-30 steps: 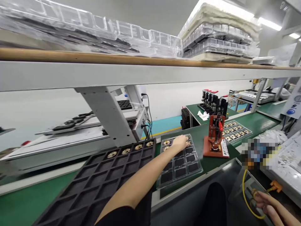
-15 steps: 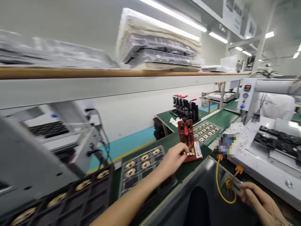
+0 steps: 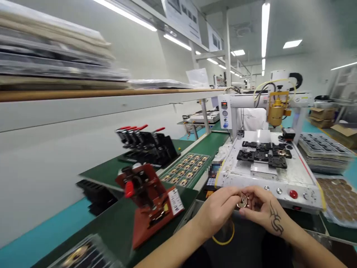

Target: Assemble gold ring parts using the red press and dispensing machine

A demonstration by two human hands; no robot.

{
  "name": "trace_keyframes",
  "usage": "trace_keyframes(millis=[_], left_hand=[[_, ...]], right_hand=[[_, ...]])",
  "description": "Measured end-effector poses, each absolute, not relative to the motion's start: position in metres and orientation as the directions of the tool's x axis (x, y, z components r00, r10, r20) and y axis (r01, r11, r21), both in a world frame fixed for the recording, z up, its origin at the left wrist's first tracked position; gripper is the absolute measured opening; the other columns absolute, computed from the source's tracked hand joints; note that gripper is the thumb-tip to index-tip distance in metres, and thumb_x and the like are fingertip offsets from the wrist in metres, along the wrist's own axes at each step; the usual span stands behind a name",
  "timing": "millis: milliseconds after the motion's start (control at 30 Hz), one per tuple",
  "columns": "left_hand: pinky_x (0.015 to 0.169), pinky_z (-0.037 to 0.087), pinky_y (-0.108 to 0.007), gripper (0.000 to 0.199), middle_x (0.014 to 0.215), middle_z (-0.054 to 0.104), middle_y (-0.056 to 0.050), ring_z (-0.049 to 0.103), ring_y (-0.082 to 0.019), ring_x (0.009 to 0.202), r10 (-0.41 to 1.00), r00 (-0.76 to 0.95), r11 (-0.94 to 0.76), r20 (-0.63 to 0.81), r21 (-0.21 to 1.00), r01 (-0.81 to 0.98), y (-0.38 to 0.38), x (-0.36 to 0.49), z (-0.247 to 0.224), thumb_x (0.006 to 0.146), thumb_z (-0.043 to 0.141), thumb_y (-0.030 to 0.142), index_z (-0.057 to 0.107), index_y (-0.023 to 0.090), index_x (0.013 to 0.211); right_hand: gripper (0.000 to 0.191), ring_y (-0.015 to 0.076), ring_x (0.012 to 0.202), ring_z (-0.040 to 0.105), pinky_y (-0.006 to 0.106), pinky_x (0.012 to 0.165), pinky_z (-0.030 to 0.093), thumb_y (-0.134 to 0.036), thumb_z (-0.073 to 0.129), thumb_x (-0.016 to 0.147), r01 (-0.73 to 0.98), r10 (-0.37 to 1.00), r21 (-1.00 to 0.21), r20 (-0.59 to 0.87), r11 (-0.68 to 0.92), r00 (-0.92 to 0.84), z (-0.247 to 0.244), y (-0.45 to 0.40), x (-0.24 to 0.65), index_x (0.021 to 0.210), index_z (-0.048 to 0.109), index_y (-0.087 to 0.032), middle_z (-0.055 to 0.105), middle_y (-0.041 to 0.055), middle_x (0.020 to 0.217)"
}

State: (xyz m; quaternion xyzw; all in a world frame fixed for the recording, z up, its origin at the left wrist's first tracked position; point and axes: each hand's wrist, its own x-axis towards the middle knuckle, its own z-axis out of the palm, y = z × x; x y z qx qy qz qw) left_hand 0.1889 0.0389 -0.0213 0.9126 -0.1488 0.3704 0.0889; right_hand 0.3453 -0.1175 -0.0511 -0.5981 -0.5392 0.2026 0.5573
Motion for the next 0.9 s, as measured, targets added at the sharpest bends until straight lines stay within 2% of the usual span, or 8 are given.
trace_keyframes(millis=[133,267,333,400,500,600,733,900], left_hand=[[0.1,0.059,-0.036,0.03,0.127,0.07,-0.013,0.07,-0.025,0.117,-0.109,0.744,-0.919,0.659,0.22,-0.328,0.041,0.249,-0.008,0.107,0.057,0.022,0.056,0.022,0.137],[0.107,0.054,-0.038,0.021,0.126,0.07,-0.013,0.067,-0.025,0.12,-0.037,0.85,-0.908,0.526,0.338,-0.249,0.046,0.352,0.022,0.106,0.057,0.024,0.067,0.019,0.123],[0.112,0.05,-0.038,0.025,0.13,0.07,-0.014,0.064,-0.027,0.125,-0.015,0.939,-0.944,0.344,0.305,-0.127,0.044,0.411,0.034,0.102,0.063,0.026,0.071,0.016,0.124],[0.111,0.049,-0.039,0.029,0.128,0.073,-0.016,0.065,-0.03,0.124,-0.012,0.964,-0.954,0.266,0.287,-0.091,0.042,0.463,0.04,0.096,0.072,0.03,0.076,0.014,0.12],[0.097,0.055,-0.037,0.037,0.114,0.079,-0.014,0.071,-0.032,0.111,0.018,0.99,-0.964,0.141,0.264,-0.02,0.045,0.519,0.041,0.082,0.086,0.04,0.081,0.014,0.108],[0.081,0.056,-0.03,0.036,0.097,0.083,-0.008,0.076,-0.028,0.095,0.021,1.0,-0.971,-0.005,0.238,0.022,0.053,0.547,0.042,0.074,0.09,0.047,0.084,0.018,0.095],[0.081,0.056,-0.032,0.035,0.086,0.082,-0.006,0.076,-0.029,0.09,0.009,0.992,-0.979,-0.124,0.2,0.034,0.055,0.566,0.047,0.066,0.094,0.047,0.083,0.018,0.082],[0.089,0.058,-0.041,0.028,0.089,0.079,-0.006,0.074,-0.022,0.088,0.033,0.993,-0.979,-0.109,0.196,0.054,0.04,0.569,0.049,0.086,0.084,0.041,0.076,0.015,0.087]], right_hand=[[0.04,0.0188,0.07,0.064,0.031,0.064,0.055,-0.042,0.083,0.085,0.503,0.737,-0.863,0.377,0.059,0.561,-0.057,-0.151,0.4,0.116,0.071,-0.021,0.068,0.0009,0.083],[0.044,0.0184,0.068,0.061,0.032,0.066,0.056,-0.048,0.078,0.089,0.59,0.539,-0.801,0.456,-0.097,0.708,-0.051,-0.194,0.451,0.12,0.071,-0.018,0.065,0.0006,0.077],[0.046,0.0188,0.067,0.06,0.033,0.066,0.055,-0.051,0.076,0.089,0.62,0.464,-0.774,0.505,-0.13,0.728,-0.045,-0.213,0.463,0.12,0.071,-0.018,0.064,0.001,0.076],[0.047,0.0192,0.066,0.06,0.033,0.064,0.055,-0.054,0.076,0.089,0.634,0.436,-0.758,0.524,-0.152,0.732,-0.041,-0.232,0.467,0.12,0.071,-0.019,0.064,0.0009,0.076],[0.046,0.0196,0.067,0.062,0.032,0.063,0.055,-0.056,0.076,0.09,0.621,0.423,-0.756,0.504,-0.206,0.753,-0.038,-0.262,0.468,0.12,0.072,-0.021,0.066,0.0008,0.078],[0.05,0.0205,0.069,0.064,0.031,0.061,0.055,-0.06,0.075,0.091,0.577,0.386,-0.78,0.469,-0.241,0.795,-0.037,-0.29,0.474,0.121,0.072,-0.02,0.068,0.0026,0.081],[0.053,0.021,0.069,0.064,0.032,0.061,0.055,-0.064,0.076,0.087,0.556,0.346,-0.799,0.468,-0.227,0.814,-0.036,-0.29,0.496,0.118,0.073,-0.02,0.068,0.0026,0.08],[0.052,0.0197,0.069,0.059,0.032,0.063,0.052,-0.063,0.07,0.09,0.621,0.416,-0.767,0.518,-0.161,0.747,-0.039,-0.234,0.545,0.115,0.07,-0.018,0.067,0.0038,0.084]])
